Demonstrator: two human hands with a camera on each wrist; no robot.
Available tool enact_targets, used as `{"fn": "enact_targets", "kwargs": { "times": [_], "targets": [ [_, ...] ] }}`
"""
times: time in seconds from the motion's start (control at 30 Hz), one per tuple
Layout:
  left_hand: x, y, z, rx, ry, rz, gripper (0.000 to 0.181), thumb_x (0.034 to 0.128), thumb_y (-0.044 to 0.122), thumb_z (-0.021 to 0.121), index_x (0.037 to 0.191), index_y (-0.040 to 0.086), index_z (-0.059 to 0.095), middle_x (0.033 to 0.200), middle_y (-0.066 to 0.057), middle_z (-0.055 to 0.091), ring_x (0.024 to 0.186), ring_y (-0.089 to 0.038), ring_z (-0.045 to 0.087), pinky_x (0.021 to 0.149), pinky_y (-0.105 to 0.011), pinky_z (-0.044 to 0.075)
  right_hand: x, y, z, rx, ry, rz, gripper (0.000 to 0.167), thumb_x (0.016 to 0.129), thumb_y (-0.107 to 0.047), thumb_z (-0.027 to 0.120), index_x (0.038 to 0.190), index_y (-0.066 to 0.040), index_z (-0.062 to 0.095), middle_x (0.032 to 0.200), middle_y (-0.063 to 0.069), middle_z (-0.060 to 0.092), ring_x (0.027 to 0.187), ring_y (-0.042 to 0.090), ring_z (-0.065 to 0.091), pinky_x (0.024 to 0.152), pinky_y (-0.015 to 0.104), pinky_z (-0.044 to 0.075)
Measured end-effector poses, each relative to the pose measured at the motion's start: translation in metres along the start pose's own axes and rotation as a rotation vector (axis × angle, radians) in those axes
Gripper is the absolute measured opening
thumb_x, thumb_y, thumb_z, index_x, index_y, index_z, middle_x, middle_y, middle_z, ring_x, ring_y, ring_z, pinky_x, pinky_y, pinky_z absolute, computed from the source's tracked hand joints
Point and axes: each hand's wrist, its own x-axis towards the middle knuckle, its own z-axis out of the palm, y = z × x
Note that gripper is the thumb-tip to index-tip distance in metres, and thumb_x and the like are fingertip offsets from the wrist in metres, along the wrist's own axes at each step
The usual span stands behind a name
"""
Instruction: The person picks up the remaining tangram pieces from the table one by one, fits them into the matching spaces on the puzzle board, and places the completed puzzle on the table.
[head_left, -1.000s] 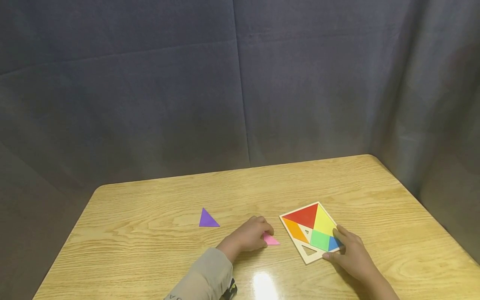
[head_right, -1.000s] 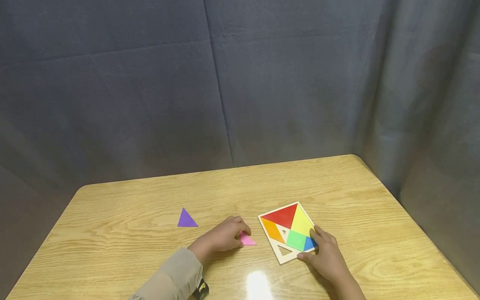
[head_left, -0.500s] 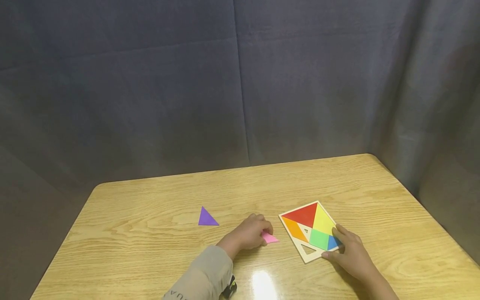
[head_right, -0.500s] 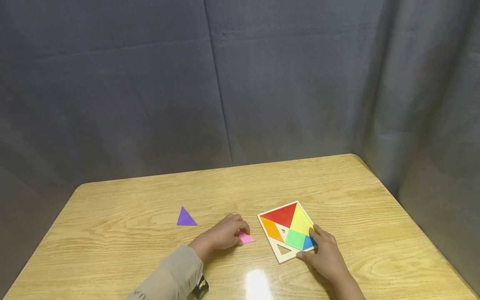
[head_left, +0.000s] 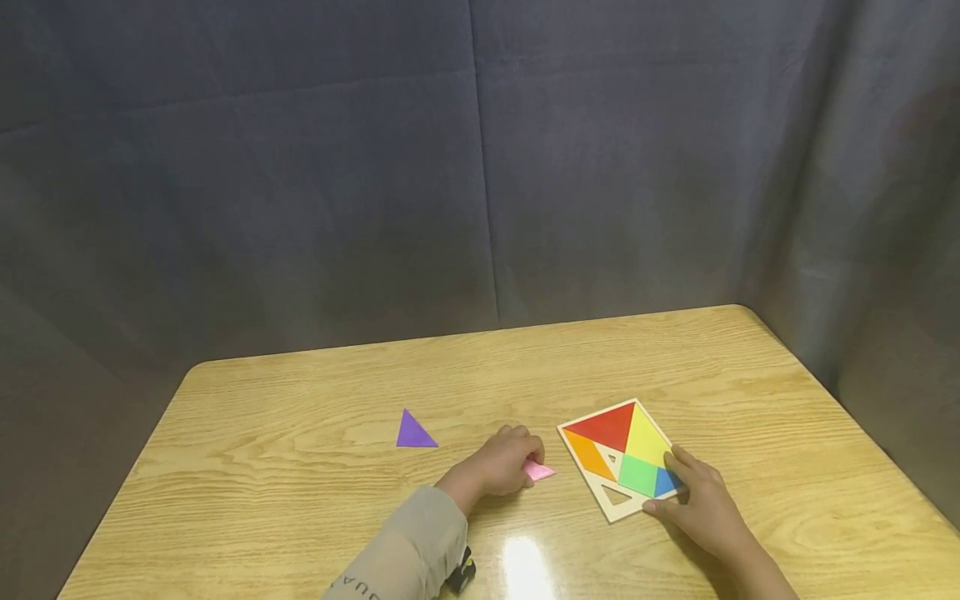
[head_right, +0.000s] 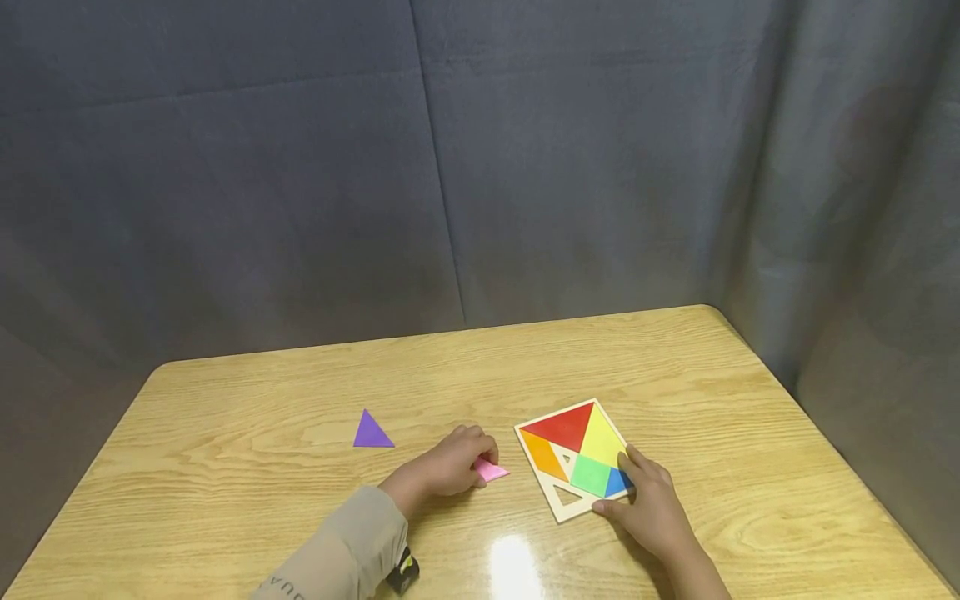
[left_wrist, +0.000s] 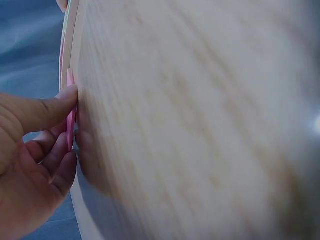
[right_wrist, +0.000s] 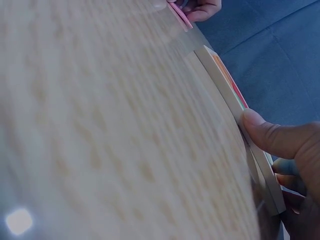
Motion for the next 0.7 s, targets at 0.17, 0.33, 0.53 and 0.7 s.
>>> {"fn": "enact_targets", "kwargs": {
  "times": [0.17, 0.33, 0.53, 0.7],
  "targets": [
    [-0.0001, 0.0015, -0.0028, 0.005, -0.01, -0.001, 0.024, 0.0682, 0.009, 0.07, 0.083, 0.016, 0.053, 0.078, 0.008, 0.041, 0.077, -0.009, 0.038, 0.07, -0.021, 0.033, 0.0, 0.0003, 0.0007, 0.008, -0.005, 0.005, 0.082, 0.065, -0.038, 0.071, 0.119, 0.014, 0.039, 0.128, 0.031, 0.028, 0.112, 0.048, 0.023, 0.084, 0.061, 0.024],
    [0.0002, 0.0041, -0.0058, 0.062, -0.003, 0.01, 0.023, 0.0668, 0.011, 0.071, 0.085, 0.016, 0.057, 0.077, 0.008, 0.043, 0.078, -0.009, 0.042, 0.069, -0.02, 0.035, 0.0004, 0.0005, 0.0004, 0.004, -0.003, 0.006, 0.082, 0.065, -0.037, 0.071, 0.12, 0.014, 0.039, 0.128, 0.031, 0.027, 0.112, 0.048, 0.023, 0.084, 0.061, 0.024],
    [0.0017, 0.0069, -0.0067, 0.123, -0.001, 0.008, 0.025, 0.0654, 0.013, 0.072, 0.087, 0.02, 0.063, 0.074, 0.008, 0.042, 0.071, -0.008, 0.041, 0.058, -0.02, 0.034, 0.0008, 0.0006, 0.0005, 0.004, -0.01, 0.017, 0.082, 0.065, -0.038, 0.071, 0.12, 0.014, 0.039, 0.128, 0.03, 0.028, 0.112, 0.048, 0.023, 0.085, 0.061, 0.023],
    [0.0033, 0.007, -0.0064, 0.149, 0.009, 0.013, 0.025, 0.0637, 0.015, 0.074, 0.085, 0.021, 0.062, 0.071, 0.008, 0.04, 0.067, -0.008, 0.04, 0.054, -0.02, 0.032, 0.001, 0.0012, 0.0006, -0.002, -0.007, 0.015, 0.082, 0.064, -0.039, 0.071, 0.12, 0.014, 0.04, 0.128, 0.03, 0.029, 0.112, 0.048, 0.024, 0.085, 0.06, 0.023]
  ]
}}
